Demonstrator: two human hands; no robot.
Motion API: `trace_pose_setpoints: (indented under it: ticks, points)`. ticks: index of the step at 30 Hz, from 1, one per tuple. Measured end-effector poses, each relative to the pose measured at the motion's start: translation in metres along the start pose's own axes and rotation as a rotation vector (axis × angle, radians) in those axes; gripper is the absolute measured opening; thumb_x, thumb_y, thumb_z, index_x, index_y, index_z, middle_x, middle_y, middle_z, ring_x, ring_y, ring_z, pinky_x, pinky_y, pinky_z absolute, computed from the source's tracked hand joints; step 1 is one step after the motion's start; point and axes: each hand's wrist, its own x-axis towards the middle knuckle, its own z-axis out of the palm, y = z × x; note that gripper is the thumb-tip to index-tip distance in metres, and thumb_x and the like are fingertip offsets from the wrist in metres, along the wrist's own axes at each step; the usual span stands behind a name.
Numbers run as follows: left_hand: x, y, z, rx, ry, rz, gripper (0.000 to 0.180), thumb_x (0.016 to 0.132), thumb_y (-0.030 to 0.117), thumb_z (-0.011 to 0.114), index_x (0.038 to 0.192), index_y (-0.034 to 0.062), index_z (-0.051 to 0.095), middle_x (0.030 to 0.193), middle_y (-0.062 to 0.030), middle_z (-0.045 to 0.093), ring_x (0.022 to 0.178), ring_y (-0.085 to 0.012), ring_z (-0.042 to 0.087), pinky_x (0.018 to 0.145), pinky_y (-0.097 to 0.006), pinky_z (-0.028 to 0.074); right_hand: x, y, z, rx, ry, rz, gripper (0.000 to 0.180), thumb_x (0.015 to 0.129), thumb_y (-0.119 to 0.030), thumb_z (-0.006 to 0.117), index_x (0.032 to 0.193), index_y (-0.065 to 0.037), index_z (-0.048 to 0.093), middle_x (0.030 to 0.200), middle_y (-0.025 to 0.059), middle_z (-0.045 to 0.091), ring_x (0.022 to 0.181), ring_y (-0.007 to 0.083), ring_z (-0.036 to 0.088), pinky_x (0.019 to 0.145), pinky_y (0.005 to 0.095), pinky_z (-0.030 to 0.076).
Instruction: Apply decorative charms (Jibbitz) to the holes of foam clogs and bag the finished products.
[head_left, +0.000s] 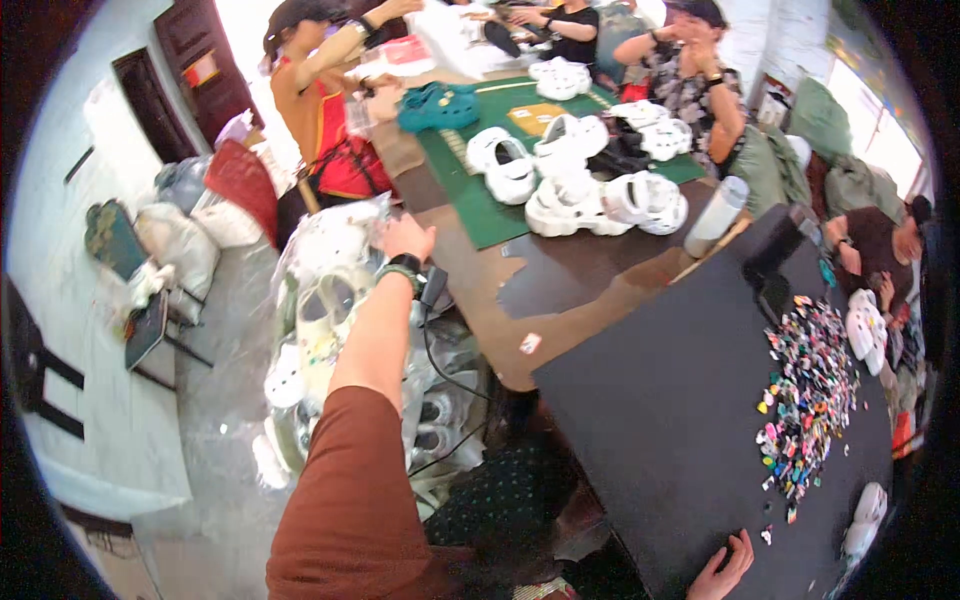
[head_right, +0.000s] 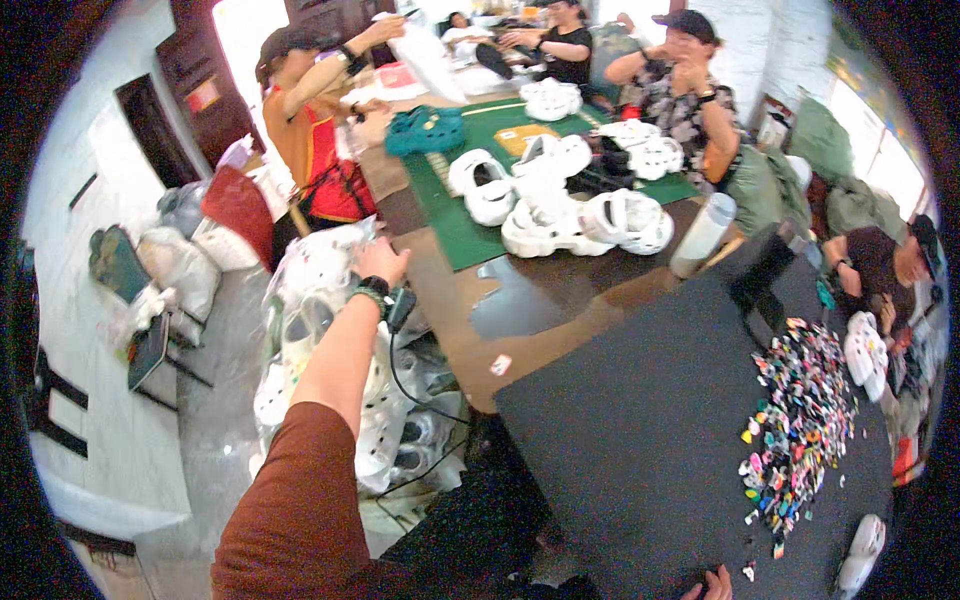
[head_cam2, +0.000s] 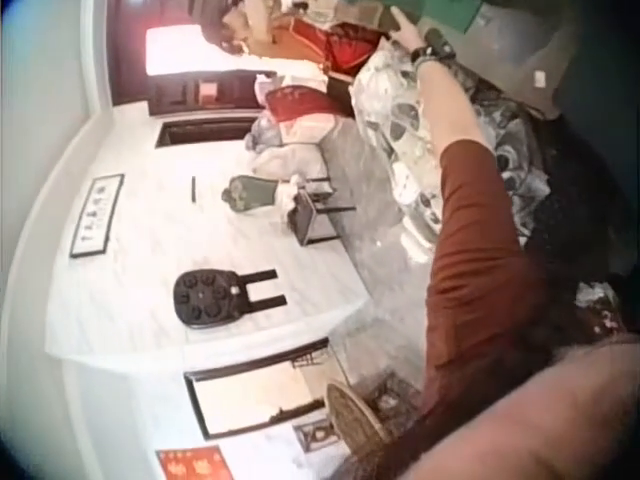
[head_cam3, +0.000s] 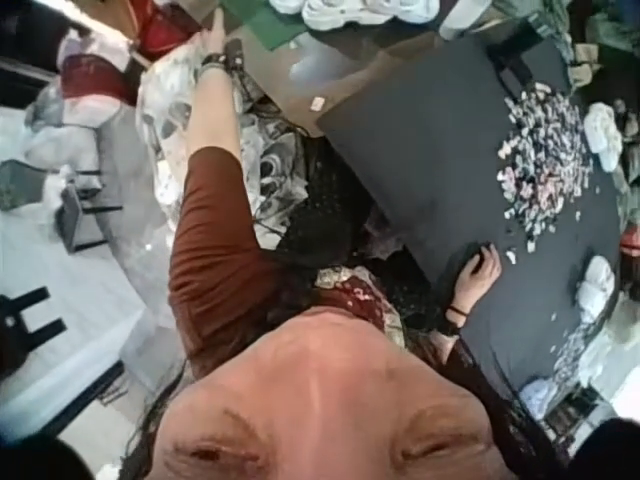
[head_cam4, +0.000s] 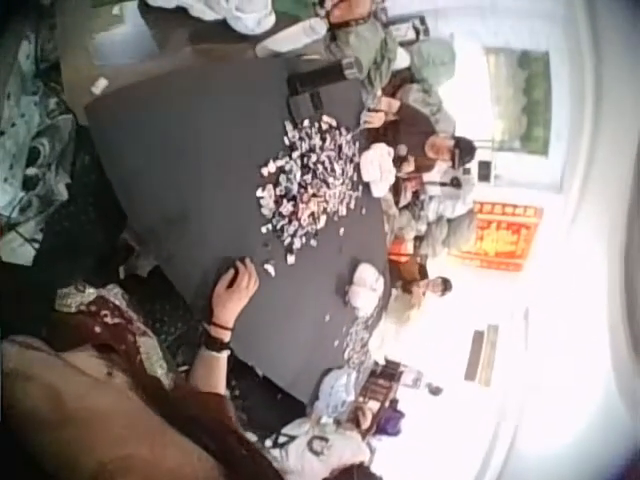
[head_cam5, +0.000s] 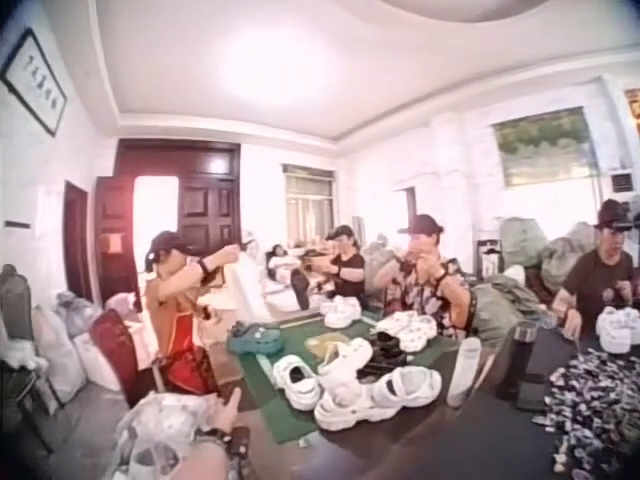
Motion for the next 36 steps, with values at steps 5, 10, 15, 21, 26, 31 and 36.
trace_pose_setpoints:
  ticks: [5,10,15,21,26,31,36]
  points:
    - [-0.039,-0.091,-0.042,0.297,0.186,-0.266,0.092,0.077,0.053,0.069,0.150,0.0117,0.031,0.154,-0.0251,0.024,0.145,-0.0449,0.008,0.109,-0.069,0.014,0.001,-0.004,0.004,0.018,0.030,0.016,0.020,0.090,-0.006,0.058,0.108,0.000,0.063,0.119,0.0190,0.061,0.111,0.0372,0.055,0.097,0.0451,0.043]
    - [-0.043,-0.146,-0.058,0.109,0.212,-0.434,0.092,0.075,0.047,0.073,0.149,0.0120,0.031,0.154,-0.0245,0.025,0.143,-0.0449,0.017,0.109,-0.066,0.019,-0.010,-0.014,0.001,-0.033,0.114,0.068,0.019,0.092,-0.006,0.057,0.108,0.002,0.062,0.118,0.0198,0.061,0.109,0.0369,0.057,0.096,0.0446,0.045]
    - [-0.003,-0.215,-0.023,-0.153,0.345,-0.119,0.049,0.074,0.012,0.063,0.123,0.0102,0.056,0.104,-0.0195,0.067,0.104,-0.0384,0.061,0.092,-0.048,0.045,-0.017,-0.018,0.002,-0.048,0.138,0.057,0.018,0.092,-0.006,0.057,0.107,0.002,0.063,0.117,0.0199,0.061,0.108,0.0361,0.058,0.096,0.0440,0.046]
    - [0.010,-0.174,0.000,-0.207,0.106,0.018,0.038,0.078,0.027,0.062,0.107,0.0027,0.059,0.096,-0.0240,0.066,0.094,-0.0418,0.064,0.084,-0.049,0.050,-0.024,-0.015,0.000,-0.104,0.167,0.081,0.018,0.092,-0.006,0.058,0.108,0.001,0.063,0.117,0.0182,0.061,0.108,0.0352,0.058,0.096,0.0431,0.046]
    - [0.004,-0.142,-0.026,0.110,0.005,-0.129,0.066,0.078,0.060,0.065,0.111,0.0030,0.063,0.103,-0.0203,0.067,0.096,-0.0316,0.067,0.081,-0.044,0.054,-0.022,-0.014,0.004,-0.109,0.157,0.111,0.018,0.092,-0.006,0.058,0.108,0.000,0.063,0.117,0.0183,0.061,0.108,0.0353,0.057,0.096,0.0434,0.046]
    - [0.018,-0.137,-0.023,0.296,-0.162,-0.286,0.053,0.077,0.057,0.071,0.112,0.0166,0.071,0.109,-0.0044,0.070,0.098,-0.0216,0.068,0.079,-0.036,0.055,-0.013,-0.004,0.006,-0.096,0.111,0.117,0.019,0.092,-0.008,0.057,0.108,0.000,0.064,0.119,0.0187,0.061,0.109,0.0362,0.057,0.097,0.0447,0.045]
    - [0.031,-0.135,0.002,0.422,-0.140,-0.299,0.035,0.082,0.043,0.068,0.108,0.0192,0.072,0.110,-0.0026,0.070,0.097,-0.0206,0.069,0.077,-0.039,0.052,-0.001,-0.004,0.011,-0.060,0.066,0.101,0.020,0.092,-0.009,0.057,0.108,0.000,0.064,0.120,0.0189,0.061,0.110,0.0368,0.057,0.097,0.0453,0.044]
